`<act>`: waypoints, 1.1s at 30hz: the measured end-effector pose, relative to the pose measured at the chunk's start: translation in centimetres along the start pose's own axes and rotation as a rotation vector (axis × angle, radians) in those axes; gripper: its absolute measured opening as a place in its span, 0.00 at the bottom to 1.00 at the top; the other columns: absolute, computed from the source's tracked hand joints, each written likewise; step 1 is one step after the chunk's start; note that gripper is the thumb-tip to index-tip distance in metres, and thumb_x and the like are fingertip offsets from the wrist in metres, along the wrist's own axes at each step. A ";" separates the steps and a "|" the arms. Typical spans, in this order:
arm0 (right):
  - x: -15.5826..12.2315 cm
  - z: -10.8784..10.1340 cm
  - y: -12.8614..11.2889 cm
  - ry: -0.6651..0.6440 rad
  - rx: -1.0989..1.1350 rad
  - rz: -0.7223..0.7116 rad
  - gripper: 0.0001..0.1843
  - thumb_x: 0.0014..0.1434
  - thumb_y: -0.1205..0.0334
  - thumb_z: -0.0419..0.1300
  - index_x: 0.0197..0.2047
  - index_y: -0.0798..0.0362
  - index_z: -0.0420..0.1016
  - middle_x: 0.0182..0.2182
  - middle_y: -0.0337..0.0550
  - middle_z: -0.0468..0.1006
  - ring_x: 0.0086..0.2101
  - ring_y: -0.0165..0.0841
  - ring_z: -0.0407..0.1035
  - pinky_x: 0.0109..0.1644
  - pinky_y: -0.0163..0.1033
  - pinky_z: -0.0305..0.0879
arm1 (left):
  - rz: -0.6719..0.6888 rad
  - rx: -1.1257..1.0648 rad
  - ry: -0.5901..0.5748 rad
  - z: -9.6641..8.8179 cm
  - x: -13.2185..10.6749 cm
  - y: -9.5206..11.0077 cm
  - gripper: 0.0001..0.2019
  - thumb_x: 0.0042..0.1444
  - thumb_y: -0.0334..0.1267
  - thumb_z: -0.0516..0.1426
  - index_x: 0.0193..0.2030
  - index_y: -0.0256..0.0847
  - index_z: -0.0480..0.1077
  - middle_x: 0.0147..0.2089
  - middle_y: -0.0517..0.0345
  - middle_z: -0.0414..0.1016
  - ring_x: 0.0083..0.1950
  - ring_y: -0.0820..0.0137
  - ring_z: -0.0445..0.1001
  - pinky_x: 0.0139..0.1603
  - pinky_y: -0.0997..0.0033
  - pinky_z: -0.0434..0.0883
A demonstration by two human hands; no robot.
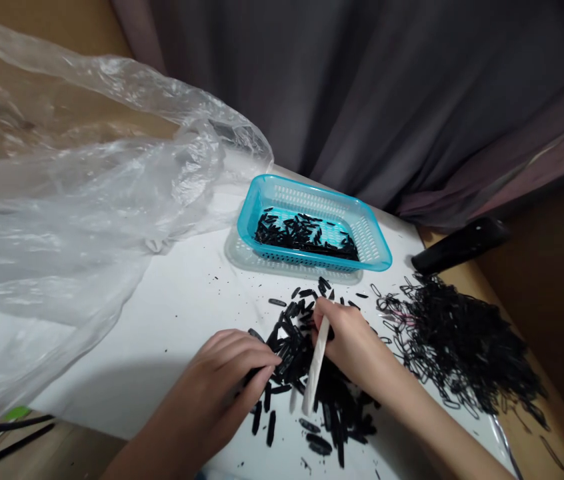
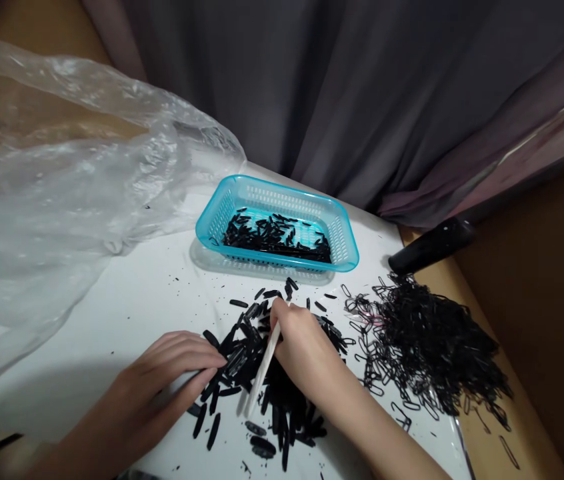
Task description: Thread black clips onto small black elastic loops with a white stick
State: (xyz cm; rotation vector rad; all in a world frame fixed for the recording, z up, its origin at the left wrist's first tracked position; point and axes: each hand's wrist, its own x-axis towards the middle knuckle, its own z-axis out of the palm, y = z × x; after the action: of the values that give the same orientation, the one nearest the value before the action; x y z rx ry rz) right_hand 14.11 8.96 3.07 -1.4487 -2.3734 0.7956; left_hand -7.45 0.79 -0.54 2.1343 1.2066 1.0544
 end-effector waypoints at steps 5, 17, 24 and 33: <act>-0.5 -1.0 0.1 -0.020 0.032 -0.026 0.16 0.49 0.79 0.56 0.28 0.48 0.56 0.23 0.33 0.68 0.24 0.30 0.62 0.28 0.32 0.55 | 0.006 0.016 0.007 0.0 0.1 0.0 0.10 0.64 0.26 0.54 0.46 0.46 0.68 0.42 0.61 0.79 0.45 0.67 0.76 0.51 0.63 0.69; -5.8 -7.6 2.7 0.387 0.255 0.095 0.14 0.55 0.58 0.67 0.29 0.47 0.63 0.36 0.44 0.80 0.39 0.37 0.77 0.39 0.39 0.73 | 0.007 0.041 -0.006 -0.1 0.1 -0.1 0.10 0.64 0.28 0.53 0.47 0.47 0.68 0.42 0.61 0.80 0.45 0.67 0.77 0.52 0.62 0.69; -11.4 -14.0 9.0 0.450 -0.234 0.431 0.15 0.47 0.47 0.70 0.31 0.45 0.73 0.42 0.54 0.84 0.33 0.45 0.81 0.27 0.41 0.72 | 0.028 0.067 0.008 -0.3 0.5 0.1 0.09 0.63 0.29 0.53 0.45 0.47 0.70 0.42 0.61 0.81 0.43 0.66 0.79 0.50 0.61 0.72; -11.0 -11.0 9.0 0.514 -0.348 0.192 0.13 0.55 0.51 0.66 0.31 0.46 0.67 0.29 0.45 0.80 0.26 0.40 0.74 0.27 0.41 0.66 | 0.010 0.075 0.000 -0.1 0.3 -0.2 0.09 0.63 0.30 0.53 0.45 0.48 0.71 0.42 0.61 0.81 0.44 0.65 0.78 0.49 0.61 0.72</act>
State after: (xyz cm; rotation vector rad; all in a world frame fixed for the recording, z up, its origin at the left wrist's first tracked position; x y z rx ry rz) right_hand 31.22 6.06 7.71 -1.7717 -2.0540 0.0155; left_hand -7.54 1.12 -0.52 2.1990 1.2550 1.0292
